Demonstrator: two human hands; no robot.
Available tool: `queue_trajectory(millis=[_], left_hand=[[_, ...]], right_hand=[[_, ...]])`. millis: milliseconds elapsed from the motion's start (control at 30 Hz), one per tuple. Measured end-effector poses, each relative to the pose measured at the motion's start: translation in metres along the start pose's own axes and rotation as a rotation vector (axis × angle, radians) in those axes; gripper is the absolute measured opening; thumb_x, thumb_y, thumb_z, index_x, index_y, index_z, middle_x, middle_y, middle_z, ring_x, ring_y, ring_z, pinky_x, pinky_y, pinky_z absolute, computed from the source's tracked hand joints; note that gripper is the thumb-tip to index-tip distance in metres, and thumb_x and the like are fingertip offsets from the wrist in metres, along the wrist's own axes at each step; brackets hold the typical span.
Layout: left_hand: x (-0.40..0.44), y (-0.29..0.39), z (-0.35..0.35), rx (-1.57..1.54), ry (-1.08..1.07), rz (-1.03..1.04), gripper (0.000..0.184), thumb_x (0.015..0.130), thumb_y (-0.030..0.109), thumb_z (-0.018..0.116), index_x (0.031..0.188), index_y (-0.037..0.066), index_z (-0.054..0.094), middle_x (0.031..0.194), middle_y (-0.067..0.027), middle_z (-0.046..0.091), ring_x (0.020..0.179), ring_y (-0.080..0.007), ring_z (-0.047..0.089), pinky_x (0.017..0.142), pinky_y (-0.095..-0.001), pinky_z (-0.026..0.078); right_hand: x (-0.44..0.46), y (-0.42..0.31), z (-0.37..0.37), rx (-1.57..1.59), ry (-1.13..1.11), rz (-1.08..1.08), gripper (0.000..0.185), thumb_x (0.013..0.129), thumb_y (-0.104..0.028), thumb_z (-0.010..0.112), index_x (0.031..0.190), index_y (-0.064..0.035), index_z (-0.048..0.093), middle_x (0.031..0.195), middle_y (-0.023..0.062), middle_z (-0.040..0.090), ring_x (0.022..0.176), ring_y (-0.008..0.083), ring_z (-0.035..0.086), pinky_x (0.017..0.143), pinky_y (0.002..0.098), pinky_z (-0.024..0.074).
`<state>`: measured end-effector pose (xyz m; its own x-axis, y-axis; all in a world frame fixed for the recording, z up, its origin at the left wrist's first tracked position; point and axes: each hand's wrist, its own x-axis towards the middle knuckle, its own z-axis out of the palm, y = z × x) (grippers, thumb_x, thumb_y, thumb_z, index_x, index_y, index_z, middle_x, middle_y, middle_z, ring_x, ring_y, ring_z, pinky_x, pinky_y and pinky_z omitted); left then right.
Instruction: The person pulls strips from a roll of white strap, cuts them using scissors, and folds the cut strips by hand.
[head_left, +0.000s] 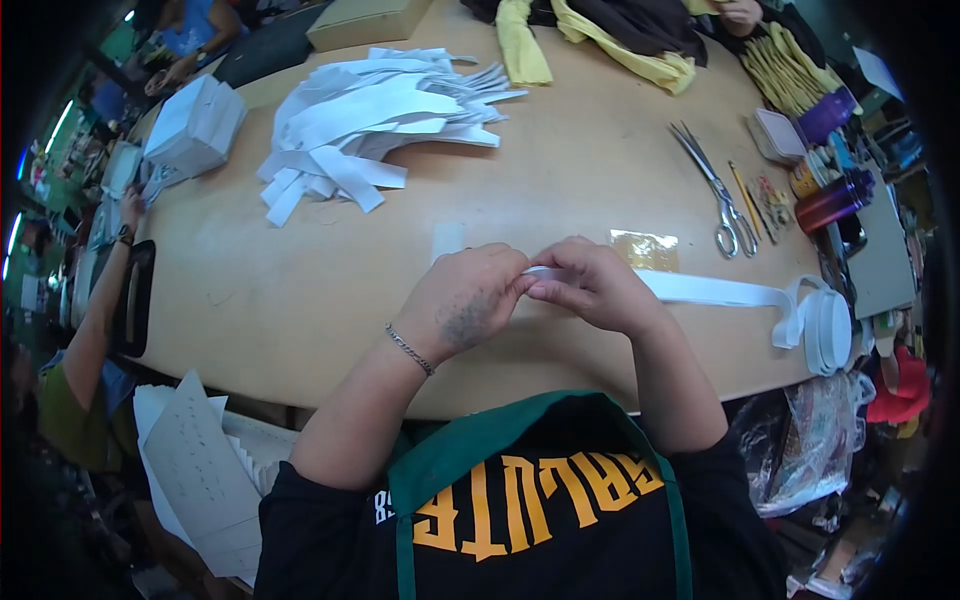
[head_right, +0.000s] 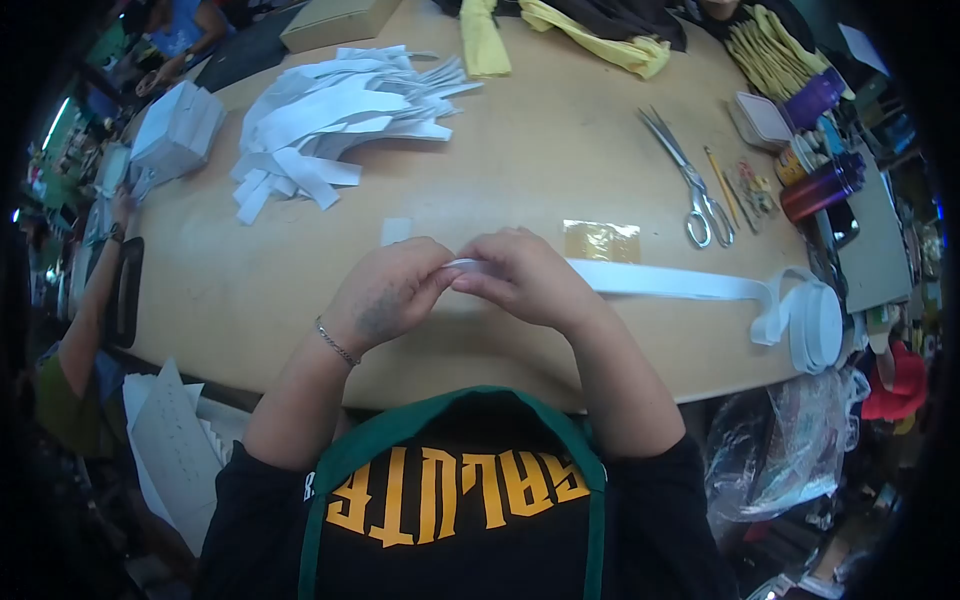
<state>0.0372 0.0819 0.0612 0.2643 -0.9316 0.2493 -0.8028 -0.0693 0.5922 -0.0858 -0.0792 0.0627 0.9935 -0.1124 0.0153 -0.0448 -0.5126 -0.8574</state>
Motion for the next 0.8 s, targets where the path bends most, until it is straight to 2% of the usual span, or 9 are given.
queue_trajectory(millis=[33, 67, 133, 233, 433, 533, 800], left_hand=[[-0.002, -0.003, -0.002, -0.044, 0.031, -0.006, 0.013, 0.087, 0.016, 0.061, 0.088, 0.003, 0.061, 0.079, -0.0108, 0.062, 0.069, -0.0245, 0.06, 0.064, -0.0329, 0.048], [-0.004, -0.005, 0.0, -0.317, 0.043, -0.146, 0.013, 0.087, 0.016, 0.062, 0.089, 0.003, 0.061, 0.08, -0.0087, 0.062, 0.07, -0.0204, 0.059, 0.064, -0.0306, 0.048], [-0.003, -0.009, 0.008, -0.873, 0.059, -0.409, 0.014, 0.088, 0.016, 0.063, 0.091, 0.003, 0.062, 0.081, -0.0046, 0.063, 0.071, -0.012, 0.059, 0.065, -0.0261, 0.048], [-0.002, 0.001, 0.02, -1.143, 0.229, -0.462, 0.017, 0.087, 0.017, 0.067, 0.092, 0.001, 0.063, 0.079, -0.0008, 0.061, 0.071, -0.0038, 0.052, 0.064, -0.0195, 0.043], [0.001, 0.012, 0.03, -1.067, 0.345, -0.451, 0.018, 0.086, 0.018, 0.067, 0.094, 0.001, 0.065, 0.074, -0.0003, 0.062, 0.068, -0.0043, 0.053, 0.063, -0.0195, 0.043], [-0.001, 0.013, 0.028, -1.026, 0.31, -0.467, 0.016, 0.088, 0.015, 0.064, 0.094, 0.0, 0.064, 0.082, -0.0019, 0.064, 0.072, -0.0054, 0.055, 0.068, -0.0199, 0.046], [0.001, 0.02, 0.026, -0.946, 0.304, -0.488, 0.019, 0.089, 0.016, 0.063, 0.097, -0.002, 0.065, 0.081, -0.0023, 0.064, 0.07, -0.0056, 0.056, 0.066, -0.0193, 0.047]], right_hand=[[0.002, -0.002, 0.003, 0.136, -0.018, 0.171, 0.025, 0.084, -0.022, 0.068, 0.099, -0.0032, 0.063, 0.085, 0.0058, 0.064, 0.081, 0.0151, 0.056, 0.074, 0.0289, 0.0446], [0.002, -0.002, 0.005, 0.27, -0.035, 0.349, 0.023, 0.085, -0.022, 0.067, 0.096, -0.002, 0.064, 0.079, 0.0042, 0.064, 0.075, 0.0112, 0.056, 0.068, 0.0262, 0.0449], [0.003, 0.012, 0.01, 0.35, 0.047, 0.244, 0.021, 0.086, -0.021, 0.066, 0.092, -0.0012, 0.063, 0.075, 0.0016, 0.062, 0.068, 0.0069, 0.052, 0.062, 0.0227, 0.0432], [-0.001, 0.014, 0.008, 0.452, 0.099, 0.213, 0.02, 0.088, -0.021, 0.065, 0.09, -0.001, 0.063, 0.074, -0.0001, 0.062, 0.066, 0.0052, 0.051, 0.06, 0.0219, 0.0429], [-0.007, 0.016, 0.009, 0.502, 0.129, 0.208, 0.021, 0.088, -0.022, 0.064, 0.092, -0.0015, 0.064, 0.076, 0.0008, 0.063, 0.07, 0.0057, 0.055, 0.063, 0.0216, 0.0438], [-0.009, 0.014, 0.008, 0.489, 0.134, 0.191, 0.022, 0.089, -0.023, 0.064, 0.093, -0.0015, 0.064, 0.077, 0.0014, 0.064, 0.072, 0.0058, 0.056, 0.064, 0.0214, 0.044], [-0.012, 0.012, 0.007, 0.47, 0.159, 0.215, 0.023, 0.089, -0.024, 0.064, 0.092, -0.0014, 0.064, 0.076, 0.0015, 0.064, 0.071, 0.0061, 0.056, 0.064, 0.0211, 0.0442]])
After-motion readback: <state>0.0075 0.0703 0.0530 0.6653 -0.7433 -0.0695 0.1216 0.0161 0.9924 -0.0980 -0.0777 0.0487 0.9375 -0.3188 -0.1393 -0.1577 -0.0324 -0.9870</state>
